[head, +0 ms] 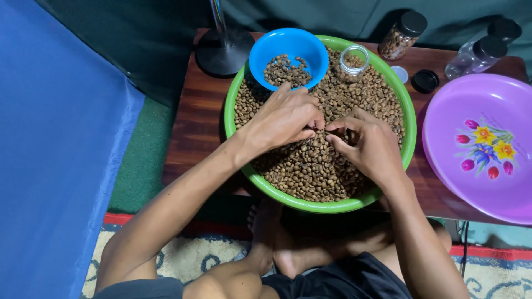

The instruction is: Manually sorting coffee beans by hand from a large green basin into smaller containers.

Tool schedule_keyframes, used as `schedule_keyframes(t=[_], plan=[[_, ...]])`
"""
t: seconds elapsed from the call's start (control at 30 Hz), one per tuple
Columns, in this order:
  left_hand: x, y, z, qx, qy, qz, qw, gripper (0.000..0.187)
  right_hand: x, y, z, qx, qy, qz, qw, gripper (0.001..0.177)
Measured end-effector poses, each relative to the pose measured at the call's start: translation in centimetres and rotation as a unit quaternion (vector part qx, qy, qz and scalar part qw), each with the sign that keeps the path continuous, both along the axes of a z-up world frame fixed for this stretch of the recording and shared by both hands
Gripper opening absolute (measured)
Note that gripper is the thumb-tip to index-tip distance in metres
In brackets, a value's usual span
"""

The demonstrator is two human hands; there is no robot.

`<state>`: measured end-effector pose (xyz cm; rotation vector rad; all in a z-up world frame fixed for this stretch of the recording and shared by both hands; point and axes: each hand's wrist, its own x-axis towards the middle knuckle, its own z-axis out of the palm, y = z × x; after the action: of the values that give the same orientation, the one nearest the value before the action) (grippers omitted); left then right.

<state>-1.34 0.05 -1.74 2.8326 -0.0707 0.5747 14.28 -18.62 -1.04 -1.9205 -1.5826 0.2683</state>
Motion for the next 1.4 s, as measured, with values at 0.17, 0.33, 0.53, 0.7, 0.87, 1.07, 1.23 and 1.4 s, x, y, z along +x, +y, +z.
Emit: schedule_keyframes(t=[0.17, 0.33, 0.53, 0.7, 0.87, 1.07, 1.23, 1.4], plan=[[0.0, 0.0, -0.7, -0.017, -0.008, -0.003, 1.000, 0.018, 0.1, 0.0, -0.7, 0.027, 0.008, -0.004, 1.000, 0.018], [-0.2, -1.4, 0.2, -0.028, 0.008, -0.003, 1.000, 0.011, 1.7, -0.2, -2.1, 0.065, 0.070, -0.034, 0.995, 0.017], [0.2, -1.6, 0.1, -0.011, 0.002, -0.040, 0.999, 0.010, 3.0, -0.5, -3.7, 0.063, 0.150, -0.080, 0.983, 0.016], [0.9, -1.6, 0.2, -0.015, 0.004, -0.026, 1.000, 0.008, 2.9, -0.4, -4.5, 0.141, 0.255, -0.052, 0.955, 0.014], [3.0, -0.5, 0.9, -0.065, 0.026, 0.023, 0.997, 0.005, 4.4, 0.6, -4.6, 0.159, 0.281, -0.050, 0.945, 0.017], [7.4, 1.5, 1.1, -0.042, -0.098, 0.106, 0.989, 0.010, 5.9, 3.5, -2.3, 0.176, 0.260, -0.047, 0.948, 0.020], [11.0, 3.6, 0.9, -0.015, -0.190, 0.160, 0.968, 0.014, 7.8, 6.1, -1.6, 0.215, 0.175, -0.052, 0.959, 0.018], [13.4, 4.7, 0.6, 0.002, -0.226, 0.156, 0.962, 0.013, 8.6, 8.1, -0.9, 0.251, 0.065, -0.050, 0.964, 0.016]])
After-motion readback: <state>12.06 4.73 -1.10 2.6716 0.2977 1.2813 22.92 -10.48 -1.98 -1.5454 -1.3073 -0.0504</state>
